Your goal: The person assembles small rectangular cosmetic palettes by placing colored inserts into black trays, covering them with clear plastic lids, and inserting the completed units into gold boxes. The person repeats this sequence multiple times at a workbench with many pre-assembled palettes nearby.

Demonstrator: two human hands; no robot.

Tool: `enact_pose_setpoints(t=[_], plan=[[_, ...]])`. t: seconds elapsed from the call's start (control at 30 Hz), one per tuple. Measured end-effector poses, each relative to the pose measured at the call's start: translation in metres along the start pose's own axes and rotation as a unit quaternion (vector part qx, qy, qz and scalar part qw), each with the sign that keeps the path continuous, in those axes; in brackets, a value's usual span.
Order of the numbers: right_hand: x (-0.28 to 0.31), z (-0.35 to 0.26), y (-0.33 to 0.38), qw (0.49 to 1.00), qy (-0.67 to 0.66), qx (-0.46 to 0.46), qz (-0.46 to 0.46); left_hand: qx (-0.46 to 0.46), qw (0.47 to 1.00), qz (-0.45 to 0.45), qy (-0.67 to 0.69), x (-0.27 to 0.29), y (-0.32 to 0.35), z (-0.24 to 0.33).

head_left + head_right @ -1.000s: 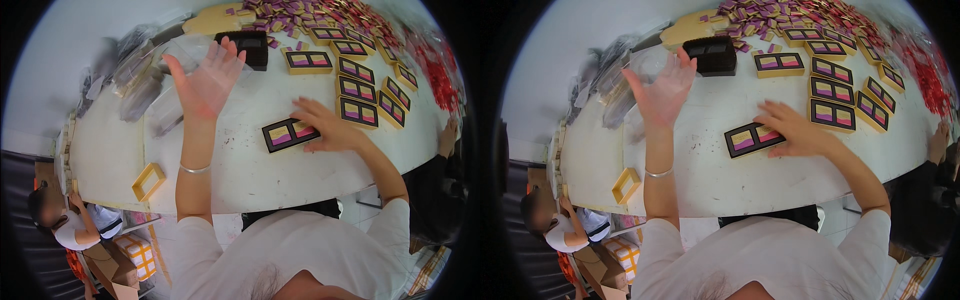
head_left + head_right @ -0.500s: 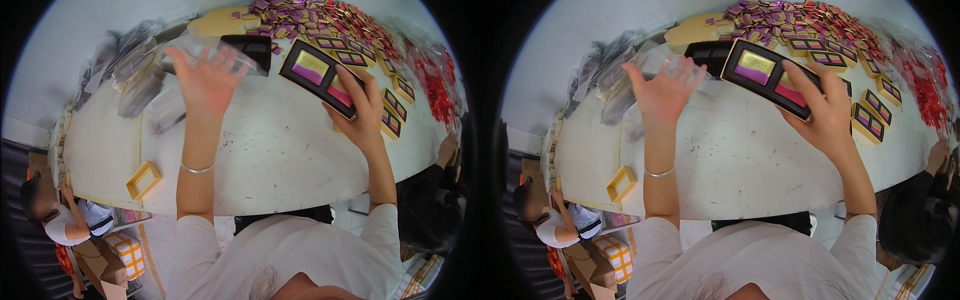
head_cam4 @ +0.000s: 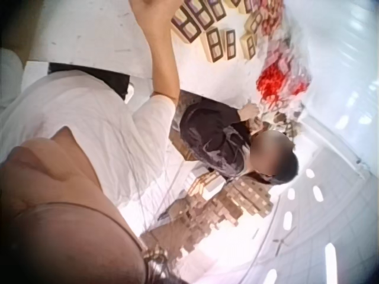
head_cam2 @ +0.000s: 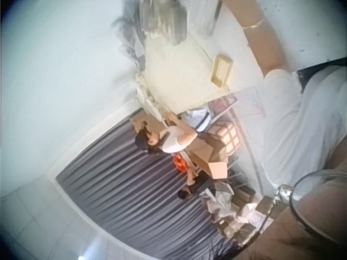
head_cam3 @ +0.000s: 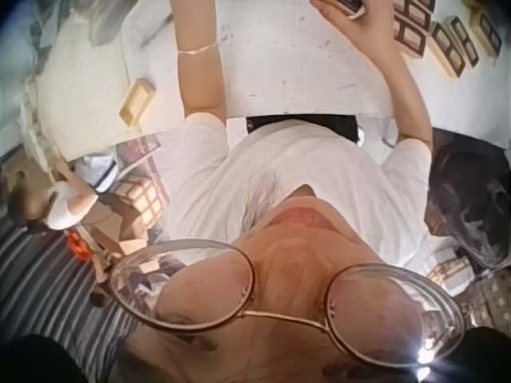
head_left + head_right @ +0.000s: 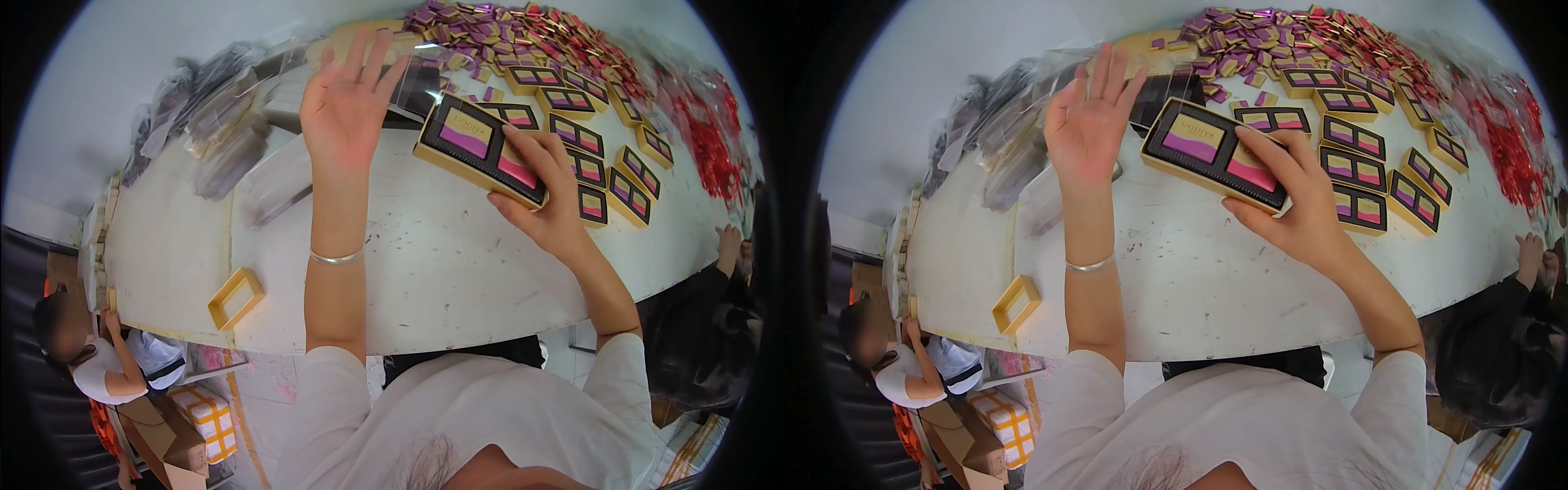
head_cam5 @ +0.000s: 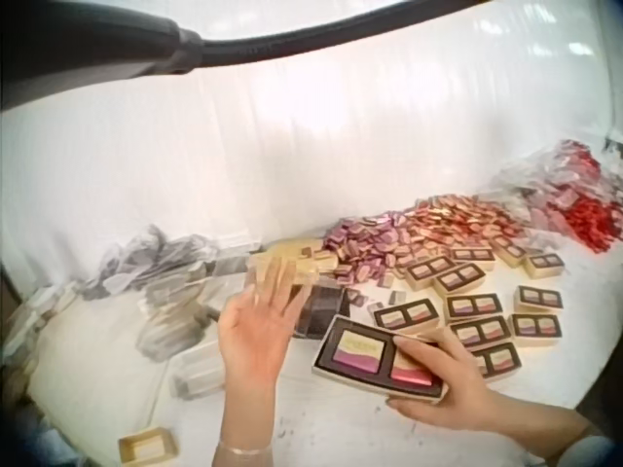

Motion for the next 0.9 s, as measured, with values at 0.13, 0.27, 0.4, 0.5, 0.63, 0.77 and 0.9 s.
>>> enact_pose_setpoints(t=[0.13, 0.27, 0.4, 0.5, 0.63, 0.77, 0.9], plan=[[0.007, 0.005, -0.002, 1.000, -0.005, 0.004, 0.027, 0.025, 0.999, 0.011, 0.032, 0.005, -0.001, -0.001], [0.005, 0.005, -0.007, 0.999, -0.008, -0.002, 0.045, 0.044, 0.995, 0.003, 0.091, 0.003, 0.005, 0.003], [-0.004, 0.007, -0.016, 0.997, -0.007, -0.020, 0.075, -0.036, 0.999, 0.026, 0.013, 0.005, 0.004, 0.018], [-0.016, -0.007, -0.024, 0.996, 0.014, 0.015, 0.085, -0.125, 0.983, 0.099, -0.095, 0.001, 0.014, 0.028], [-0.026, -0.017, -0.031, 0.995, 0.054, 0.020, 0.079, -0.160, 0.966, 0.141, -0.148, -0.002, 0.023, 0.033], [-0.030, -0.019, -0.035, 0.992, 0.087, 0.069, 0.057, -0.114, 0.980, 0.112, -0.121, 0.001, 0.018, 0.027], [-0.026, -0.020, -0.035, 0.993, 0.092, 0.057, 0.042, -0.076, 0.988, 0.101, -0.092, 0.002, 0.014, 0.019]])
Point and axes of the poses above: each hand's wrist, its own y-axis away from the middle knuckle, its own x-axis out of the back of the hand, z = x × y, the point moved 8 cm from there along -y, towards the middle knuckle, and after that the axes turned 15 degrees about x, right-handed, at the moved point
